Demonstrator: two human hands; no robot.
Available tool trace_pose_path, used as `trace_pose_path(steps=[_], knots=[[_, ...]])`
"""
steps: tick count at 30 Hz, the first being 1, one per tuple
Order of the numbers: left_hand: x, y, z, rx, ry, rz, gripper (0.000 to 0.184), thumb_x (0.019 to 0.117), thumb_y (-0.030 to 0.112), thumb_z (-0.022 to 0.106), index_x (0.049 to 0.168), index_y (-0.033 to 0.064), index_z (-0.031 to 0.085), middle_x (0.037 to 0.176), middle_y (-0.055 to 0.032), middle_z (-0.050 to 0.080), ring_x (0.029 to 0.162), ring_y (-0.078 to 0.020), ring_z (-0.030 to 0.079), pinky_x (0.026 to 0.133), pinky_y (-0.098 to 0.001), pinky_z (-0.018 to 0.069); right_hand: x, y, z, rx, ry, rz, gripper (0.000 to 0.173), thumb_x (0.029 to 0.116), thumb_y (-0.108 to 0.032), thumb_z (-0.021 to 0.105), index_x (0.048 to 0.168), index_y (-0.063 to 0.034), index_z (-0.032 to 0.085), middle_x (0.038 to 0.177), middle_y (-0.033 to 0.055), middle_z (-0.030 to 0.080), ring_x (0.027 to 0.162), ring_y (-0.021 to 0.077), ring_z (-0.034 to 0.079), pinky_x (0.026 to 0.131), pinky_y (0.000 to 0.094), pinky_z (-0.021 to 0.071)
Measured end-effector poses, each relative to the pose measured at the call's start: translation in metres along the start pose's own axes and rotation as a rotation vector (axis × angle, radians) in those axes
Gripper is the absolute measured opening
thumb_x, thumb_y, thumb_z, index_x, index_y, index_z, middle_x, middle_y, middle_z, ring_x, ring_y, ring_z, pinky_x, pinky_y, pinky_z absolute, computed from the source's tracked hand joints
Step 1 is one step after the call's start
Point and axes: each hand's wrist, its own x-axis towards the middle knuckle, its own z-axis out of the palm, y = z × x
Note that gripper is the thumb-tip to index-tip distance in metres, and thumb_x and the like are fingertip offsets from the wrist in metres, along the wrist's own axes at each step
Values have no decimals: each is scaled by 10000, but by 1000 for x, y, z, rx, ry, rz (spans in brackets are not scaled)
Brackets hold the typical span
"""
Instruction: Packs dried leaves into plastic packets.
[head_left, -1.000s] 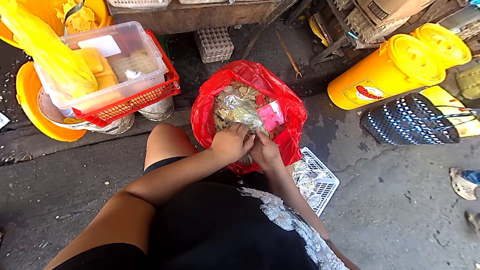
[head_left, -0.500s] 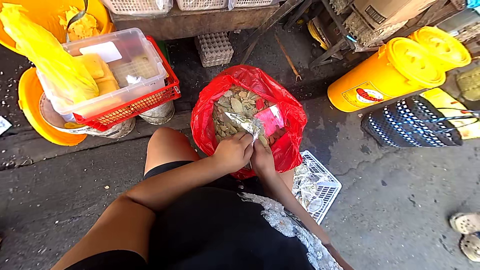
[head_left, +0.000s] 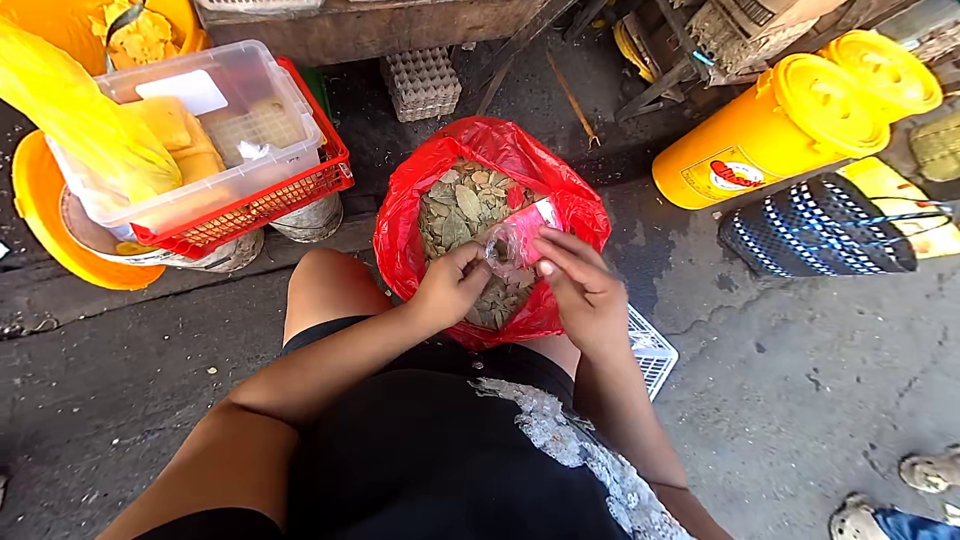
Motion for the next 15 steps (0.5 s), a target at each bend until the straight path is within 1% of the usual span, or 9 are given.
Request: trace_pose_path(steps=[2,3,5,6,8,10,11,12,15], knots=[[0,1,-1,-59,-25,-22,163,1046,119,522,992,22,641,791,-11,659,657,-29,613,641,-199,529,-2,-6,-2,-130,-15,-83,230,1011,-167,631,1164,-48,757,1209,91,714,1058,110,684,904,271,583],[0,1,-1,-62,-34,-26,161,1042,117,522,985,23,640,779,-13,659,650,-35,617,638,-203,533,-3,-7,0,-212,-113,-63,272,1004,-206,647,1213,-56,735,1189,104,719,962,125,698,824,289,596],[-3,5,-1,11,2,-43,118,1022,124,562,1003,37,639,794,-28,645,654,-62,608,632,-233,526,-3,0,17,-353,-269,-18,340,989,-193,659,1289,-37,689,1202,164,710,920,265,728,787,450,611],[-6,9,-2,97,37,-38,112,1000,126,600,1073,45,626,892,-51,634,712,-87,607,658,-262,525,-4,7,27,-401,-268,-36,268,980,-139,645,1206,-18,722,1145,178,726,934,316,737,785,506,608],[-8,19,-11,343,52,107,326,930,150,668,1232,69,576,1262,-112,541,998,-129,614,801,-290,560,-6,15,38,-455,-249,-113,172,963,-79,614,1011,-9,764,1012,165,744,886,327,741,733,515,606],[-6,29,-23,543,-10,323,284,873,160,647,1143,77,676,1460,-200,468,1305,-285,522,1029,-427,502,-7,11,40,-458,-284,-204,165,957,-83,615,923,-16,762,942,147,739,828,300,737,691,467,611],[-5,34,-26,655,-73,363,219,879,178,632,1051,99,741,1454,-200,523,1332,-344,517,1056,-510,465,-7,7,41,-457,-307,-248,169,955,-93,618,885,-15,750,899,145,728,794,292,728,671,450,606],[-2,37,-27,783,-136,359,193,905,193,624,992,113,776,1380,-170,613,1288,-361,564,1014,-551,470,-8,3,41,-458,-335,-289,176,958,-104,619,859,-16,734,857,143,712,760,292,718,648,445,598],[9,34,-30,1015,-300,244,168,966,159,642,954,80,790,1106,-116,728,1028,-333,691,845,-544,553,-6,-13,33,-471,-394,-406,195,999,-186,611,903,-64,729,842,96,725,743,251,719,642,404,587]])
